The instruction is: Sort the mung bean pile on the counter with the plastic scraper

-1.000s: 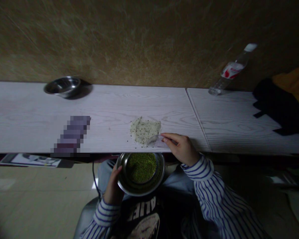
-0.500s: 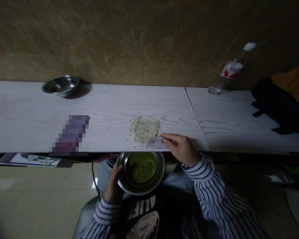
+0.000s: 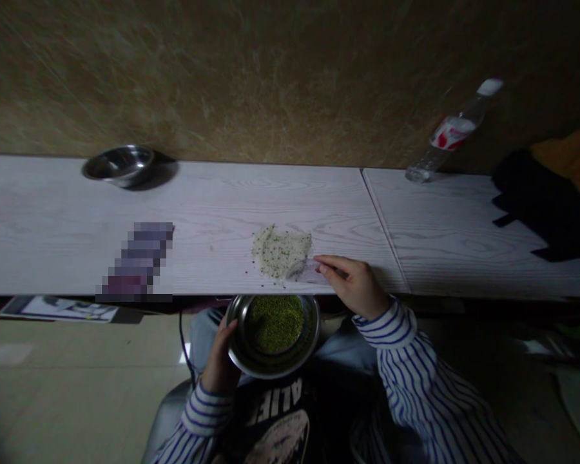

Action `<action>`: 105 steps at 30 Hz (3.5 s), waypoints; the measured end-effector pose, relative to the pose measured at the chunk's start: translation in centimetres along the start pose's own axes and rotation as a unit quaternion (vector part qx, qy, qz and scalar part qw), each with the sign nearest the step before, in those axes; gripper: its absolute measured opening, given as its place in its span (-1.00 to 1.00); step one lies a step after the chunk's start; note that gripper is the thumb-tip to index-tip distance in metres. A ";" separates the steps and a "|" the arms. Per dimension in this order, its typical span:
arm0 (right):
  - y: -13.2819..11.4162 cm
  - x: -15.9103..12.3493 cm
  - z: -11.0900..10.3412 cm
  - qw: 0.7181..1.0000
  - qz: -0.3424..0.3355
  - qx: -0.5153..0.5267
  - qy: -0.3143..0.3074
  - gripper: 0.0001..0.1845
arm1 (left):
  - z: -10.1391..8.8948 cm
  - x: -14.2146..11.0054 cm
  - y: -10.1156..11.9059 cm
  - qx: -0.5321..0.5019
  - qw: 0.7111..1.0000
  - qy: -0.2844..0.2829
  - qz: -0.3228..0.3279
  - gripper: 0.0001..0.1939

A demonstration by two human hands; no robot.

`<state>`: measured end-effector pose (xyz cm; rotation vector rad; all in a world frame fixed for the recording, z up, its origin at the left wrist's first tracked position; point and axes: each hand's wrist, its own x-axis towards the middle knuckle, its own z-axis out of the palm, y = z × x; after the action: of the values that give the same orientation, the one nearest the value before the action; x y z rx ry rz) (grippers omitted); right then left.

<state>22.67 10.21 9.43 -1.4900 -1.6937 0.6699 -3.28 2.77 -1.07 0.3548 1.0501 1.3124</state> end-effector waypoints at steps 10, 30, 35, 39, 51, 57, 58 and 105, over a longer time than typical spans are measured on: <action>-0.7 -0.1 0.0 0.999 -0.021 -0.001 -0.025 -0.74 | -0.1 -0.2 0.3 0.017 1.000 0.003 0.019 -0.49; -0.3 0.4 1.6 1.000 -0.022 0.004 -0.012 -0.73 | -0.5 0.1 0.1 0.011 1.000 0.018 0.008 -0.46; -0.2 0.5 1.5 1.000 -0.016 0.017 0.018 -0.73 | -0.3 -0.1 0.5 0.016 1.000 0.012 0.009 -0.46; -0.4 0.3 1.4 1.000 -0.024 0.015 0.008 -0.74 | -0.2 -0.2 0.6 0.027 0.999 0.007 0.019 -0.48; -0.6 0.2 1.9 1.000 -0.019 0.007 -0.006 -0.73 | -0.1 -0.4 0.7 0.013 1.000 0.005 0.011 -0.50; -1.0 0.0 1.9 0.999 -0.029 0.011 -0.022 -0.74 | 0.0 -0.5 0.9 0.022 1.000 0.011 0.004 -0.45; -1.0 0.0 1.8 0.999 -0.031 0.011 -0.021 -0.74 | 0.0 -0.4 0.9 0.021 1.000 0.012 0.006 -0.45; -0.7 -0.3 1.1 1.000 -0.010 0.004 0.001 -0.75 | 0.1 -0.8 1.6 0.023 0.999 0.010 0.024 -0.48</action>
<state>21.35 9.95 9.27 -1.4658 -1.7003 0.6635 -4.14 2.53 0.49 0.4036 1.0949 1.3381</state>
